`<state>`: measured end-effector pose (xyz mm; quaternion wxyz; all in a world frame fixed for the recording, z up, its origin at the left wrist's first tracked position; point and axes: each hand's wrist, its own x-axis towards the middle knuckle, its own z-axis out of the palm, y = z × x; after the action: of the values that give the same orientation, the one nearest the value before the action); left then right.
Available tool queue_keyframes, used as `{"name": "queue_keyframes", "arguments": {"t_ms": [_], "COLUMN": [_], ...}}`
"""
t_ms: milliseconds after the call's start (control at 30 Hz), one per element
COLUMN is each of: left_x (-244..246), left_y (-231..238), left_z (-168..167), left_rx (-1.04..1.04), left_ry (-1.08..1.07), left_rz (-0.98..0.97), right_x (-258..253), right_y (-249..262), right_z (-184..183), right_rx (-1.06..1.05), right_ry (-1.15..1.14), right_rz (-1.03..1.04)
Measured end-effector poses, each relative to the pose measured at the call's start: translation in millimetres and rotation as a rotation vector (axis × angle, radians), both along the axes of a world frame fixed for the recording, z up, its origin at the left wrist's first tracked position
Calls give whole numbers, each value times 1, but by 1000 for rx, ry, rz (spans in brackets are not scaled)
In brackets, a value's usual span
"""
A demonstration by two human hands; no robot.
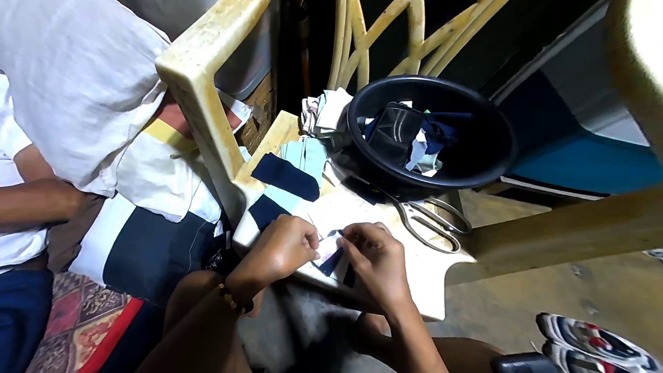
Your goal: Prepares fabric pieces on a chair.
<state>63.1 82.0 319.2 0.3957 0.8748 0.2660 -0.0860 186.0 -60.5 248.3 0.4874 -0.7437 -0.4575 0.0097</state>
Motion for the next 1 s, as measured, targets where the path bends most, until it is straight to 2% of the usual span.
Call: {"name": "queue_keyframes", "arguments": {"t_ms": [633, 867, 1000], "left_x": [2, -7, -6], "left_y": [1, 8, 3], "left_z": [0, -3, -3], "left_rx": [39, 34, 19], "left_ry": [52, -125, -172], "left_rz": [-51, 36, -41], "right_x": [1, 3, 2], "right_y": [3, 3, 3], "right_z": [-6, -7, -6], "right_rx": [-25, -25, -27], "right_ry": [-35, -17, -19], "right_rz": [-1, 5, 6]}}
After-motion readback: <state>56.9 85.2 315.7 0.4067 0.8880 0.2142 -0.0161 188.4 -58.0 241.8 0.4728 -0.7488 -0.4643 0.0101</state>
